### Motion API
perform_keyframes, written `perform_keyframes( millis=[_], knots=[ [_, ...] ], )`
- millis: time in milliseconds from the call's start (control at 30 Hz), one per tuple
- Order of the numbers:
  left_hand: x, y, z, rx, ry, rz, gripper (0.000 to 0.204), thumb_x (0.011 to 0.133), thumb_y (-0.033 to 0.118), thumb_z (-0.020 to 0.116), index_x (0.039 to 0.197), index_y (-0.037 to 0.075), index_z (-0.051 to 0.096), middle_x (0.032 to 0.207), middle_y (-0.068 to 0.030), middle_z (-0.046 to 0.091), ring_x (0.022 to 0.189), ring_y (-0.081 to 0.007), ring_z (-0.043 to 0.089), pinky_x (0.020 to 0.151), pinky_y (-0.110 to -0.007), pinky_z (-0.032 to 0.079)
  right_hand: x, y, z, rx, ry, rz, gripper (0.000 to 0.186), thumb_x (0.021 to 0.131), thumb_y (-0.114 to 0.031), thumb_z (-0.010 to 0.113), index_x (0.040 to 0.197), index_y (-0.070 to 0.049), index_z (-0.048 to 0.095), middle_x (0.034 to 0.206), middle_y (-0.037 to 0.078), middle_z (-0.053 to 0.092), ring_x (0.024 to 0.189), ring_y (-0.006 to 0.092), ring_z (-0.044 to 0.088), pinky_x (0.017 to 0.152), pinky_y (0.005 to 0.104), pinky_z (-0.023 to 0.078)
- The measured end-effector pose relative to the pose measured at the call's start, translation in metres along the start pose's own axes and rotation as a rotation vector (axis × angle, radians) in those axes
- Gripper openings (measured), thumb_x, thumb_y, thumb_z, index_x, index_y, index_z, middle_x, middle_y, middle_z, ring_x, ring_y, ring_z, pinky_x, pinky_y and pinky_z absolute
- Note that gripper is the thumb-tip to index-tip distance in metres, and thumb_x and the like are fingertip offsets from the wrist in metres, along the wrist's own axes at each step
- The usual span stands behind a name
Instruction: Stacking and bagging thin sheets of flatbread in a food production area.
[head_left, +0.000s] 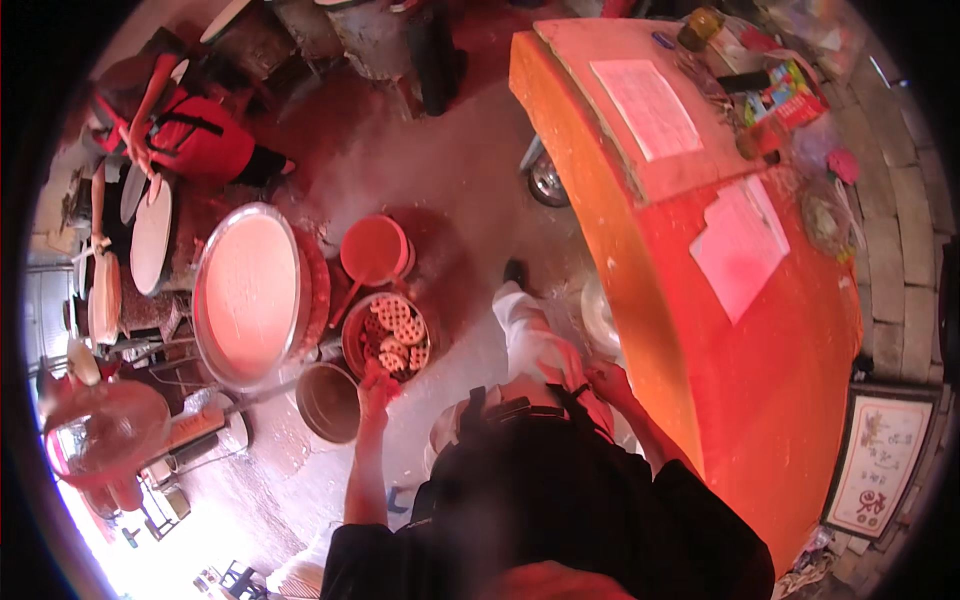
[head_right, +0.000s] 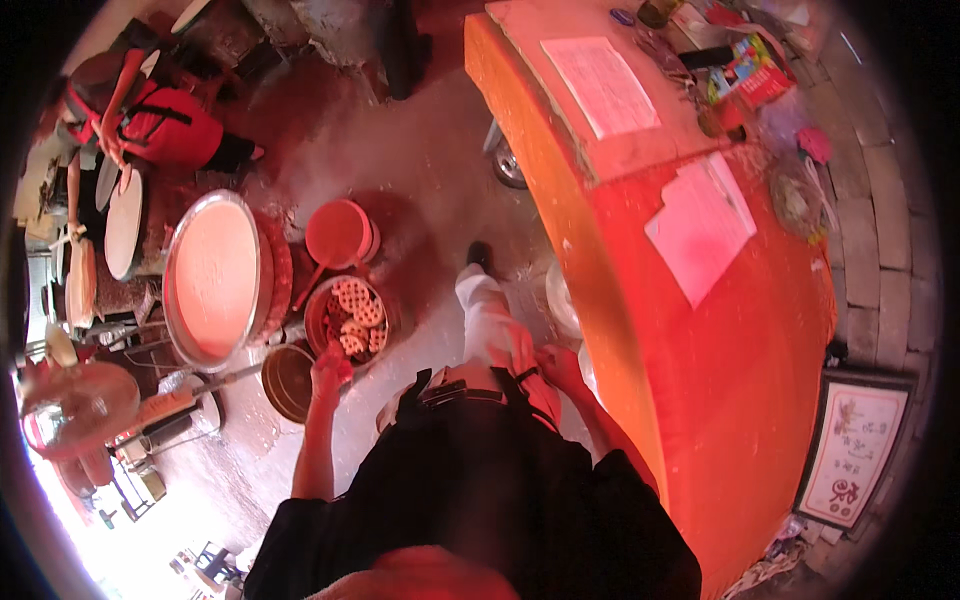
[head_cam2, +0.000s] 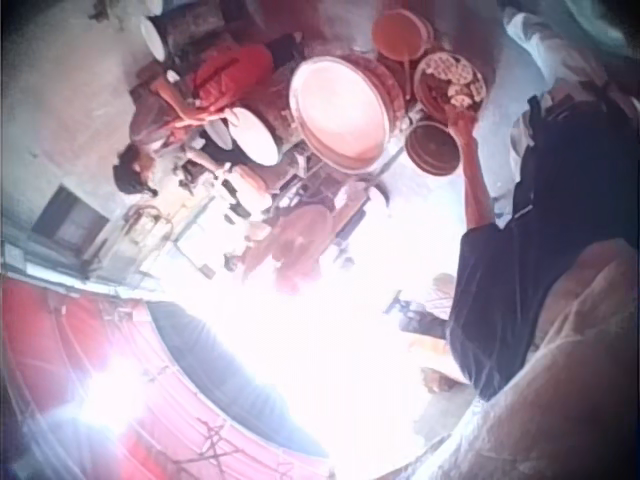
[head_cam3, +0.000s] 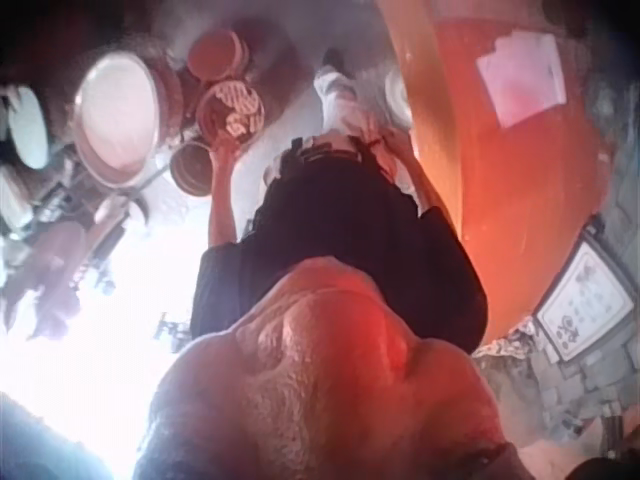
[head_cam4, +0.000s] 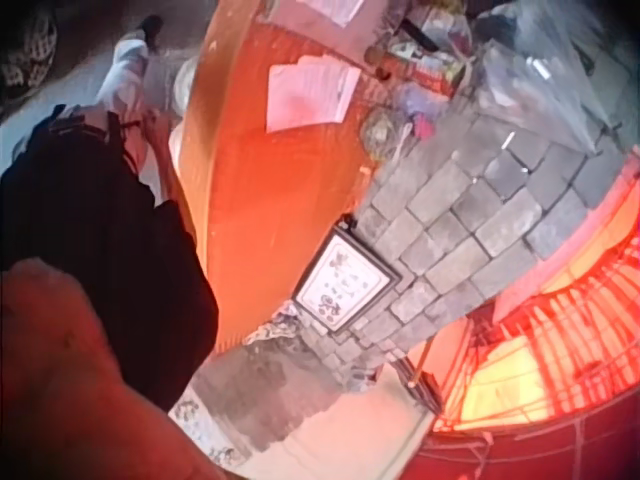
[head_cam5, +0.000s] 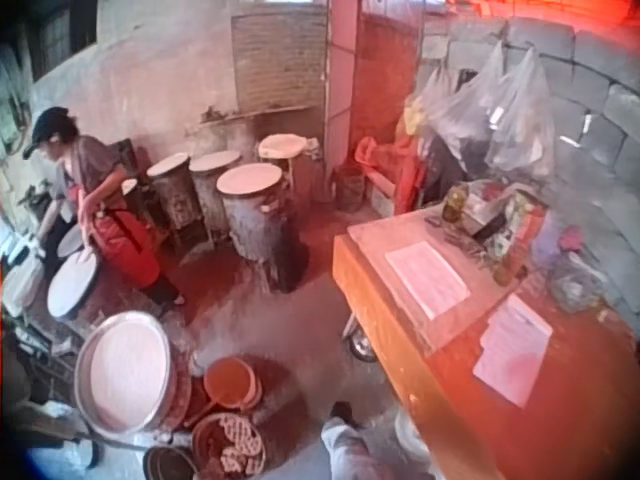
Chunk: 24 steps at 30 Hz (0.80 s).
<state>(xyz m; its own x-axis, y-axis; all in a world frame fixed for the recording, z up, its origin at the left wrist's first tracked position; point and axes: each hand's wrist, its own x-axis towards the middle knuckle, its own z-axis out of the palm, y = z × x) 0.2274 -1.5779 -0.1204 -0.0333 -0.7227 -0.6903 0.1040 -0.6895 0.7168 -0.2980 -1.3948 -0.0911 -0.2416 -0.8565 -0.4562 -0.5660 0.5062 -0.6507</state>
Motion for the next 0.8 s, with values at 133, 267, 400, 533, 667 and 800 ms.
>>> perform_keyframes(
  millis=[133,267,400,533,667,800],
  knots=[
    [0.060,0.007,0.048,-0.082,0.205,-0.113,0.008,0.089,0.018,0.065,0.096,0.018,0.060,0.069,-0.0026,0.060,0.060,-0.0177,0.062,0.056,-0.031,0.056,0.152,-0.079,-0.070,0.017,0.047,-0.057,0.024,0.089,-0.021,0.065,0.106,-0.005,0.067,0.078,0.016,0.066,0.073,0.0253,0.067,0.066,0.0395,0.051],
    [0.121,0.058,0.116,0.194,0.209,-0.292,0.006,0.088,0.018,0.067,0.088,0.012,0.067,0.068,-0.0017,0.061,0.059,-0.0155,0.061,0.053,-0.029,0.052,0.287,-0.216,-0.173,0.109,0.136,-0.225,0.024,0.091,-0.020,0.065,0.108,-0.005,0.066,0.078,0.013,0.067,0.069,0.0219,0.065,0.066,0.0347,0.052],
    [0.230,0.108,0.158,0.417,0.120,-0.018,0.017,0.089,0.023,0.066,0.089,0.007,0.072,0.073,-0.0037,0.068,0.070,-0.0119,0.066,0.061,-0.026,0.051,0.431,-0.290,-0.244,0.146,0.197,-0.369,0.024,0.090,-0.021,0.066,0.108,-0.004,0.066,0.082,0.014,0.068,0.072,0.0247,0.067,0.069,0.0356,0.053],
    [0.336,0.232,0.215,0.291,-0.021,0.017,0.020,0.090,0.022,0.064,0.091,0.005,0.073,0.073,-0.0024,0.068,0.072,-0.0146,0.066,0.068,-0.030,0.053,0.559,-0.368,-0.314,-0.278,0.564,-0.594,0.023,0.084,-0.017,0.070,0.105,-0.006,0.067,0.094,0.015,0.067,0.089,0.0317,0.064,0.079,0.0407,0.052],
    [0.440,0.364,0.298,0.743,0.174,0.328,0.019,0.091,0.020,0.063,0.095,0.003,0.071,0.078,-0.0057,0.070,0.075,-0.0182,0.067,0.073,-0.032,0.054,0.676,-0.400,-0.339,-0.549,0.669,-0.549,0.024,0.080,-0.020,0.072,0.101,-0.009,0.069,0.094,0.013,0.066,0.090,0.0334,0.061,0.082,0.0450,0.049],
    [0.566,0.494,0.374,0.626,0.007,0.479,0.018,0.089,0.018,0.065,0.102,0.005,0.068,0.092,-0.0118,0.072,0.084,-0.0204,0.070,0.078,-0.033,0.054,0.746,-0.413,-0.352,-0.751,0.507,-0.441,0.028,0.078,-0.030,0.071,0.100,-0.013,0.070,0.090,0.012,0.064,0.090,0.0341,0.059,0.078,0.0442,0.048]
  ],
)
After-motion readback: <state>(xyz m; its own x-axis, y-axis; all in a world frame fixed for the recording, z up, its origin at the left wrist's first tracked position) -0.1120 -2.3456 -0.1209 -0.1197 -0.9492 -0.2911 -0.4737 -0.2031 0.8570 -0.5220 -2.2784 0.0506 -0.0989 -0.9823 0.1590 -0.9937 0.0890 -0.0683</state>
